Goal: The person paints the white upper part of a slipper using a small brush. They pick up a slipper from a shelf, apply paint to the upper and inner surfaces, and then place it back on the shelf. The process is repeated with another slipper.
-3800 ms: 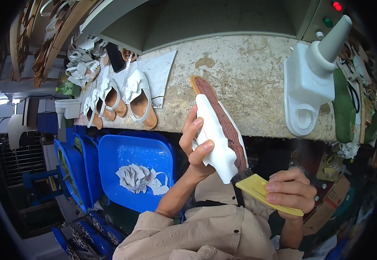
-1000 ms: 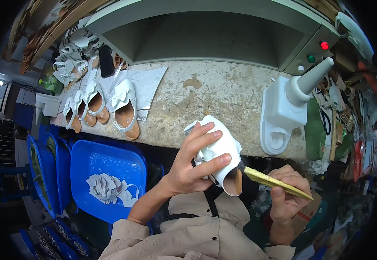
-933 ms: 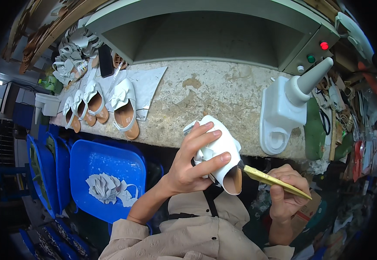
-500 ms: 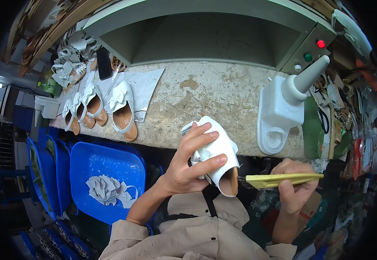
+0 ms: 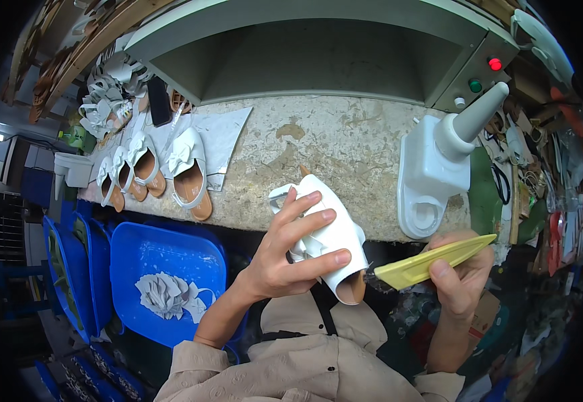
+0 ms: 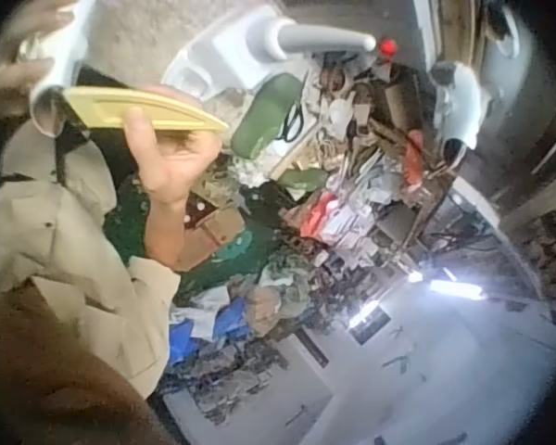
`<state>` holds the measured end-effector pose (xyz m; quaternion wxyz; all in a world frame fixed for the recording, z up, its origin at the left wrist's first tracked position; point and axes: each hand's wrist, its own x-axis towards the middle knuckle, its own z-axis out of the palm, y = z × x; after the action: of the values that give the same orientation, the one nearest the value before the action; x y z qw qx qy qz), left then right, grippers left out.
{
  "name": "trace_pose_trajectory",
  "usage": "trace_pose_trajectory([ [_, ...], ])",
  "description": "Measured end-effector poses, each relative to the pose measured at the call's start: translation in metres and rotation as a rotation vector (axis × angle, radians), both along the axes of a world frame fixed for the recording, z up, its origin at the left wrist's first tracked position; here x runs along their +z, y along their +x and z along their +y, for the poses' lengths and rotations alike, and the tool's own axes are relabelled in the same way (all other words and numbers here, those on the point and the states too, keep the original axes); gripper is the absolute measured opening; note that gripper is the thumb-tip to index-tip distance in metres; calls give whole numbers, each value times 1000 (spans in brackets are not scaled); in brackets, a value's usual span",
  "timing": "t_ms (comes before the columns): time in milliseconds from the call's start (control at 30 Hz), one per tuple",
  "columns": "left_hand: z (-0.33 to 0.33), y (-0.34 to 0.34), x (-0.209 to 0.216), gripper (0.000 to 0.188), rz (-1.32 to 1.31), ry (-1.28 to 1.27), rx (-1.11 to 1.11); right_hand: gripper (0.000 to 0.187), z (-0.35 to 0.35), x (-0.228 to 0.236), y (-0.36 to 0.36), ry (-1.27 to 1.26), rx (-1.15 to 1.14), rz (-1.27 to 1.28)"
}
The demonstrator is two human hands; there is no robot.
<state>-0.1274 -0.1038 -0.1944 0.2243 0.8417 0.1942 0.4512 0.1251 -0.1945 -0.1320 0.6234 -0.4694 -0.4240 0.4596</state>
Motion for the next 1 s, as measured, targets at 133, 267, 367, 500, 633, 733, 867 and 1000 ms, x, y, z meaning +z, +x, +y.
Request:
trace_pose_trajectory([
  [133, 0, 0, -2, 61, 7, 10, -8, 21, 2, 0, -5, 9, -96, -45],
  [267, -1, 1, -2, 63, -7, -34, 1, 18, -1, -20, -5, 235, -61, -41],
  [367, -2, 3, 1, 64, -11, -64, 13, 20, -6, -28, -8, 309, -14, -90],
  [500, -5, 4, 2, 65, -7, -85, 19, 20, -9, -33, -15, 372, -140, -62],
  [633, -5, 5, 2, 65, -2, -53, 39, 20, -7, -31, -20, 405, -119, -190],
  [733, -6, 3, 5, 66, 16, -73, 38, 19, -10, -33, -20, 423, -103, -189],
  [867, -8, 2, 8, 69, 27, -113, 34, 15, -11, -34, -20, 458, -98, -226],
  [1000, -8, 1, 9, 71, 38, -130, 23, 13, -15, -39, -12, 512, -36, -278],
])
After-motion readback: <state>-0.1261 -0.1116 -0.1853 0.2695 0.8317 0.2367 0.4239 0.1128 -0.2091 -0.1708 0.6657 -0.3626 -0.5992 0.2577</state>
